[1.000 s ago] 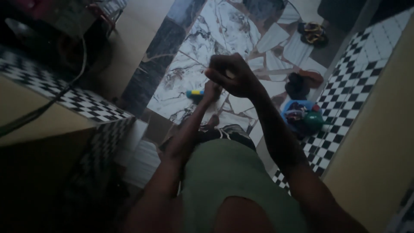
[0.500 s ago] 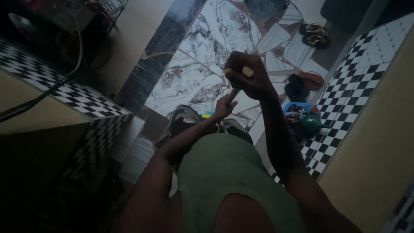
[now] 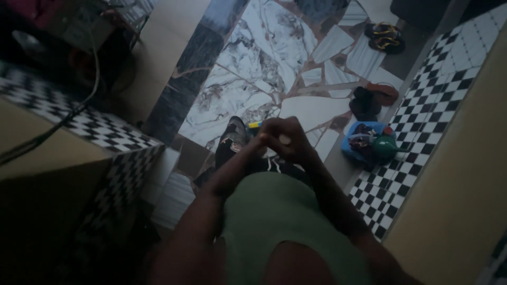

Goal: Mopping a tiled floor using a squeegee tool.

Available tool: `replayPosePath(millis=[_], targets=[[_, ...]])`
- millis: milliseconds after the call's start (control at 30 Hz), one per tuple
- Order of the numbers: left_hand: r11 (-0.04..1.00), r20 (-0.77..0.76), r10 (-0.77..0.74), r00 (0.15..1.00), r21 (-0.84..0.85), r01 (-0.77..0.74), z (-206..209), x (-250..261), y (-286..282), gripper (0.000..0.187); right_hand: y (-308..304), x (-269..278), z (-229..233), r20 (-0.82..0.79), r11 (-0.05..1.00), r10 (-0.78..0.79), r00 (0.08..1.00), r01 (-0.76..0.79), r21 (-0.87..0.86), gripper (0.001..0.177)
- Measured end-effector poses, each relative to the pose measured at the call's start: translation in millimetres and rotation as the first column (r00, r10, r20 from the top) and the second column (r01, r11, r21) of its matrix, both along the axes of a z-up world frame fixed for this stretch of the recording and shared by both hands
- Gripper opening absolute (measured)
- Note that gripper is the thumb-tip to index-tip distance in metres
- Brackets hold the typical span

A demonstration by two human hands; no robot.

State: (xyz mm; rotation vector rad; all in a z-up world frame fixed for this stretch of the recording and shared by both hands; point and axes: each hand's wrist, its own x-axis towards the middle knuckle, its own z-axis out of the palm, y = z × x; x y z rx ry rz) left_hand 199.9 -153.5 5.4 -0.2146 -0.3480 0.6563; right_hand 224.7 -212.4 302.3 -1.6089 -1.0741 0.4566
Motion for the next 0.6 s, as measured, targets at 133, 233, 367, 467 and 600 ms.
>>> replayPosePath(millis=[133, 233, 367, 467, 600], targets=[[0.232, -0.528, 0.009, 0.849, 0.827, 0.512, 52.4, -23.9, 49.8, 0.053, -25.5, 7.6, 15.9, 0.058, 0.992, -0.128, 0.990, 0.128, 0.007, 0.016], [-0.068, -0.576, 0.264, 0.773, 0.789, 0.611, -50.9, 12.5, 38.8, 0.045, -30.4, 19.6, 31.9, -0.077, 0.986, -0.166, 0.983, 0.166, -0.007, 0.013], [-0.284, -0.387, 0.474, 0.791, 0.783, 0.553, -89.9, 34.8, 43.9, 0.042, -25.3, 19.3, 29.0, -0.010, 0.970, -0.237, 0.972, 0.237, 0.047, 0.011], [-0.213, -0.377, 0.531, 0.759, 0.808, 0.550, -95.4, 43.8, 45.4, 0.030, -22.2, 16.0, 16.3, -0.095, 0.961, -0.250, 0.963, 0.259, 0.092, 0.013], [-0.204, -0.515, 0.571, 0.639, 0.665, 0.718, -48.4, 28.0, 42.5, 0.029, -34.2, 3.4, 51.6, 0.102, 0.968, -0.233, 0.967, 0.240, -0.067, 0.023]])
